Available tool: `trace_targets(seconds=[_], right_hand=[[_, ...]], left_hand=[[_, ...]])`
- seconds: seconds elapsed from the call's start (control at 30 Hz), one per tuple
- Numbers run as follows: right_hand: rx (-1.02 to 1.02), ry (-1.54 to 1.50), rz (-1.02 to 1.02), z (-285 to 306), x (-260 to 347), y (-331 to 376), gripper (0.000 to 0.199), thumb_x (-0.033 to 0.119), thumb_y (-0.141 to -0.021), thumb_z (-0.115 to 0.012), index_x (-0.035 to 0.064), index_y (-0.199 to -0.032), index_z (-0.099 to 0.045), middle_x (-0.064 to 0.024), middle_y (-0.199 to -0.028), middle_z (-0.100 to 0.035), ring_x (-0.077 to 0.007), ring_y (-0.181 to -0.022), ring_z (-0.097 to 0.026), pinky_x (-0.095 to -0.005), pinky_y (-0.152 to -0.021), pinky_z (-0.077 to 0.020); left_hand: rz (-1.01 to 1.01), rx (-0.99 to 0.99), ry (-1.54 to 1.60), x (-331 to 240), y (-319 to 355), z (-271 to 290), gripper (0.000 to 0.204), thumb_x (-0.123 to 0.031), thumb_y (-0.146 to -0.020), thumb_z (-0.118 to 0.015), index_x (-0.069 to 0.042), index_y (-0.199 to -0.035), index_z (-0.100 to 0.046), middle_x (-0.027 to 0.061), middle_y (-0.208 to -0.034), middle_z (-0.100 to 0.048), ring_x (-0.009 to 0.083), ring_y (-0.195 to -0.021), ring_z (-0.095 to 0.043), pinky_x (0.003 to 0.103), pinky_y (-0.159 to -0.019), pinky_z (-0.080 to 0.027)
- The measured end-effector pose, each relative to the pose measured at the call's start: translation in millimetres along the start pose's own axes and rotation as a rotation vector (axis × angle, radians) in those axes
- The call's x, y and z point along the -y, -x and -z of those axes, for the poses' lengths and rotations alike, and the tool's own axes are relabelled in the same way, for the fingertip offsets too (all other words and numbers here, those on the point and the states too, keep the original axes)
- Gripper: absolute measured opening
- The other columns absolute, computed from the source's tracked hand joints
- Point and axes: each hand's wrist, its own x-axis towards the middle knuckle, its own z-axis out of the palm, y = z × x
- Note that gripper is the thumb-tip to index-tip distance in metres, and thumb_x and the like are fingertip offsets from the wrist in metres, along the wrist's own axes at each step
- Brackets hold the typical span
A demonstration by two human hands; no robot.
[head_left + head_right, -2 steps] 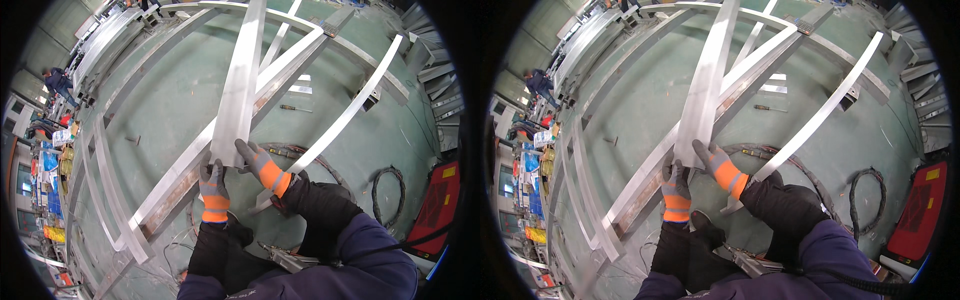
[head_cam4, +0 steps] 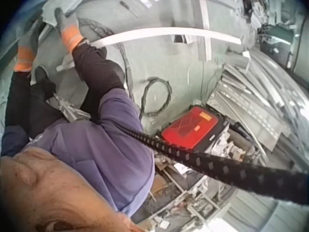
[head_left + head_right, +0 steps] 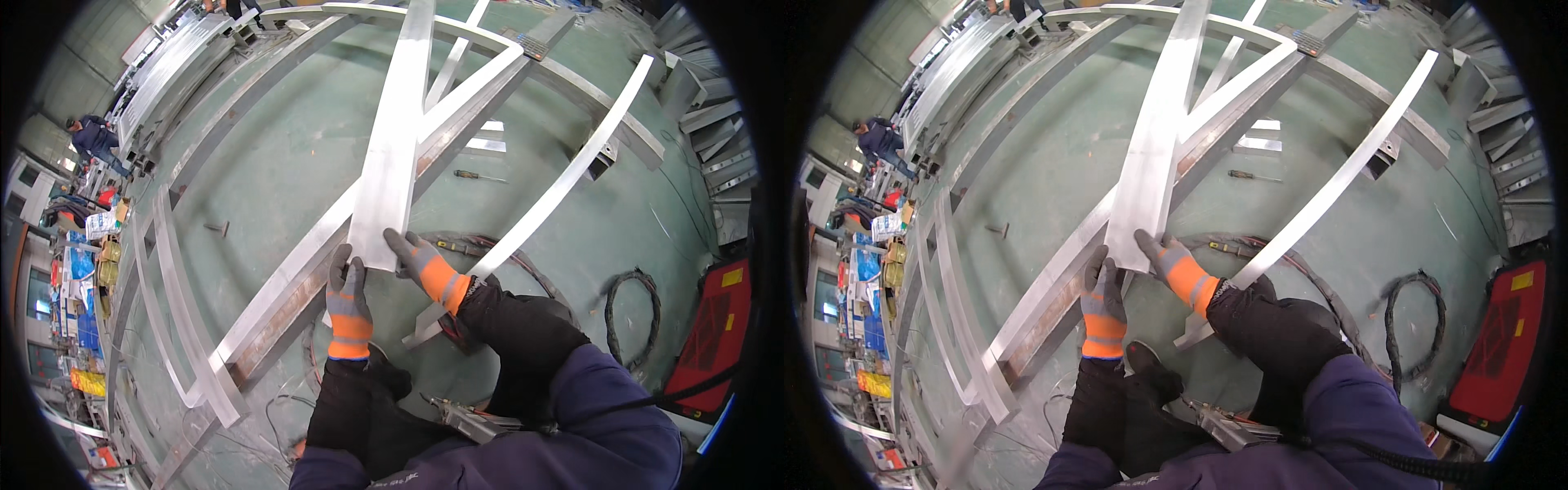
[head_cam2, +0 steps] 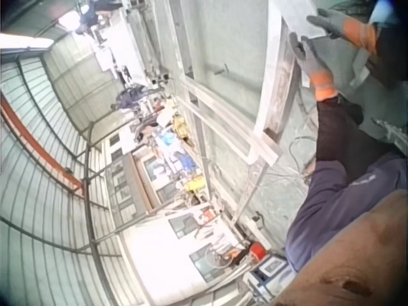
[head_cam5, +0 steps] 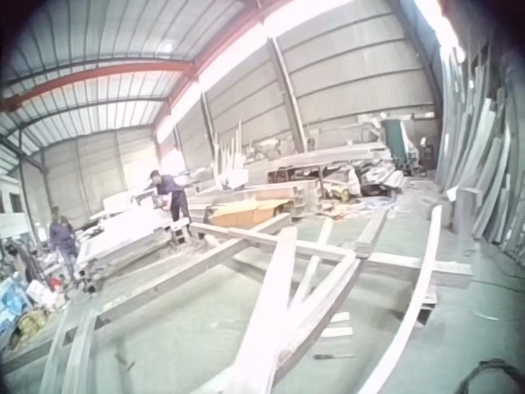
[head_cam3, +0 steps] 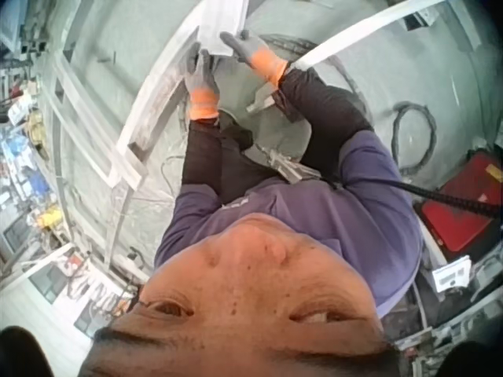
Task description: The person welds joints on a large aluminum frame while sitting on the floor, then uses an angle grinder to smooth the welded seams. The person handles the welding torch and grinder with gloved hands, repositioning the frame as needed.
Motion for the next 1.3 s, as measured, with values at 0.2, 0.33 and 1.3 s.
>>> trace_targets(seconds=[0.2,0.33,1.3], right_hand=[[0.113,0.868,0.333,35,-13,62,0.074,0.054,-0.086,-0.064,-0.0006,-0.133,-0.052,-0.0253,-0.104,-0.068,-0.0376,-0.095,-0.067,-0.0410,-0.083,-0.0528],[0.613,0.803,0.152,70,15,181,0.061,0.047,-0.089,-0.063,0.0002,-0.128,-0.057,-0.0235,-0.110,-0.067,-0.0335,-0.104,-0.065,-0.0387,-0.087,-0.0509],[-0.313,1.608,0.534,321,19,414,0.052,0.022,-0.079,-0.071,0.0014,-0.124,-0.059,-0.0158,-0.085,-0.066,-0.0353,-0.076,-0.065,-0.0434,-0.067,-0.0528]], left_hand=[[-0.012,-0.003,0.054,28,9,38,0.034,-0.023,-0.101,-0.054,-0.005,-0.131,-0.052,0.0110,-0.125,-0.059,0.0222,-0.118,-0.059,0.036,-0.092,-0.052],[0.047,-0.094,0.033,23,24,57,0.041,-0.025,-0.099,-0.056,-0.008,-0.136,-0.051,0.0085,-0.131,-0.058,0.0225,-0.119,-0.057,0.037,-0.097,-0.048],[-0.344,-0.223,-0.403,-19,186,131,0.024,-0.013,-0.098,-0.058,0.003,-0.116,-0.064,0.0094,-0.104,-0.068,0.0181,-0.096,-0.065,0.032,-0.087,-0.053]])
